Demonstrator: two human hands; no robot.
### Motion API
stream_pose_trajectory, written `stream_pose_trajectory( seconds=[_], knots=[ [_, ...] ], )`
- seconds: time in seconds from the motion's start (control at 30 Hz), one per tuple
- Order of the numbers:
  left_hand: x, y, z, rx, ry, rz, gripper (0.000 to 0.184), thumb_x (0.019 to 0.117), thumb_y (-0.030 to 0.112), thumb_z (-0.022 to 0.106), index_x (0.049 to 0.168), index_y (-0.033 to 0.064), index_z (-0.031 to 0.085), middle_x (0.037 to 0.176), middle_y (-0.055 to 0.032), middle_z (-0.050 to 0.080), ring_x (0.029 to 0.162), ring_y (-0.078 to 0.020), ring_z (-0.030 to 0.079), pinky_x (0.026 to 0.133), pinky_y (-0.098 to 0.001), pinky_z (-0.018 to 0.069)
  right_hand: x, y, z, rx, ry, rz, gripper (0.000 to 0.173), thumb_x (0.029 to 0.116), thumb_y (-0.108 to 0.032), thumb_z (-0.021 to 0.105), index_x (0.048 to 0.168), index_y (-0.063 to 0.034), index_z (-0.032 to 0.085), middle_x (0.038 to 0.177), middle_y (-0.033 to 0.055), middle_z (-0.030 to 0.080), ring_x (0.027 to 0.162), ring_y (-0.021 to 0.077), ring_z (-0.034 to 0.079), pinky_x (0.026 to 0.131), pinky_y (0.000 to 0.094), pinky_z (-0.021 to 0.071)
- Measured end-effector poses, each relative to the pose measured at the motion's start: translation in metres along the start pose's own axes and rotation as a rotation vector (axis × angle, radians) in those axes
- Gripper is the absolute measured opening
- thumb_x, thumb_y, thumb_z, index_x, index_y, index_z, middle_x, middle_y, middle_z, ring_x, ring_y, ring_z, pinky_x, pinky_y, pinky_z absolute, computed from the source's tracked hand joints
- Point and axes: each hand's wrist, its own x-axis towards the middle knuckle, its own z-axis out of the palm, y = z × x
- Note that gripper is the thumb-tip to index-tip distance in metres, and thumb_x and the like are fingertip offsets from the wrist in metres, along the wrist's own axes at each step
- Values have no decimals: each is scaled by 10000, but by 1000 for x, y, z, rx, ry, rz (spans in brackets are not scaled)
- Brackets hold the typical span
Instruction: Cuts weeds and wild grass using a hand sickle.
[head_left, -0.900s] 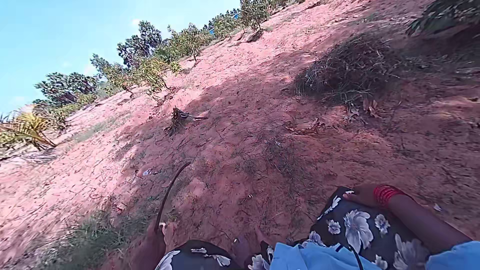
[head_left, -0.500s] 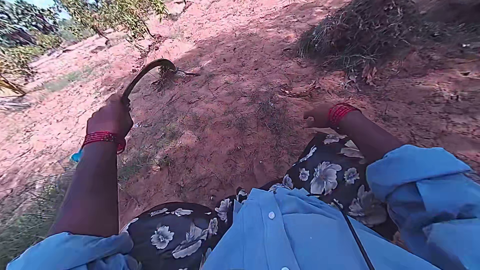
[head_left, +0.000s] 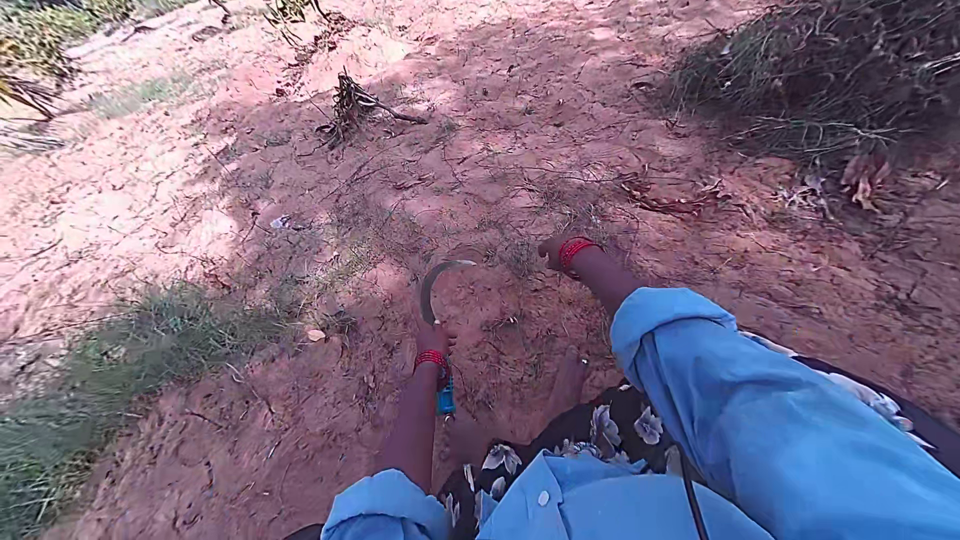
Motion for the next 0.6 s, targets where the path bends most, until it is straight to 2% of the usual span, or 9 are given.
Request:
stream_pose_trajectory(
  seconds=[0.07,0.17,0.27,0.3,0.37,0.43,0.47,0.53,0.6],
  knots=[
    [6,-14,3,-54,-21,-39,505,1144,198,278,1594,16,138,1105,-235,652,773,-242,704,700,-379,584,48,-10,34,-13,85,-96,404,975,41,579,1376,5,614,1403,266,595,1346,481,521,1087,684,391],
    [12,-33,9,-134,-37,-72,480,1147,202,258,1570,-7,171,1050,-234,655,762,-253,714,698,-398,603,95,-35,71,-104,95,-274,539,1017,92,428,1505,-116,522,1609,138,448,1535,423,305,1192,690,238],
    [5,-44,12,-132,-99,-91,491,1148,204,251,1573,-23,154,1075,-251,659,811,-274,737,735,-409,617,135,-38,99,-67,114,-206,597,1043,34,441,1605,-160,389,1693,138,296,1580,429,173,1215,728,93],
    [2,-44,14,-108,-113,-83,487,1147,194,256,1566,-33,160,1037,-237,669,799,-265,736,729,-402,619,145,-30,107,-31,141,-133,596,1031,4,493,1599,-148,397,1687,145,305,1576,423,186,1220,713,95],
    [-5,-44,18,-21,-130,-72,481,1147,196,253,1558,-39,167,952,-180,662,729,-217,708,682,-366,607,156,-9,121,23,209,-30,533,989,-3,589,1511,-69,506,1579,193,451,1491,449,342,1184,690,235],
    [-10,-43,23,62,-120,-37,485,1144,181,253,1558,-54,162,913,-146,635,684,-176,655,663,-331,566,145,3,116,83,207,5,396,1017,9,544,1412,32,567,1459,275,546,1396,503,463,1086,701,381],
    [-10,-42,25,82,-107,-20,476,1143,178,252,1548,-60,177,901,-137,628,677,-166,644,656,-321,558,140,7,113,93,201,12,387,1033,11,512,1416,30,564,1449,276,554,1394,499,469,1086,694,386],
    [-6,-40,29,92,-88,-7,459,1145,190,245,1529,-60,215,917,-142,635,685,-170,649,650,-322,557,130,9,117,68,271,-76,417,1033,18,513,1447,-18,553,1487,245,525,1438,492,406,1133,735,268],
    [-4,-34,27,81,-61,-12,458,1146,194,234,1531,-53,226,944,-154,646,695,-179,661,647,-330,562,119,3,129,-60,273,-293,602,981,-19,601,1554,-142,463,1596,178,432,1509,466,311,1143,714,290]
  ],
)
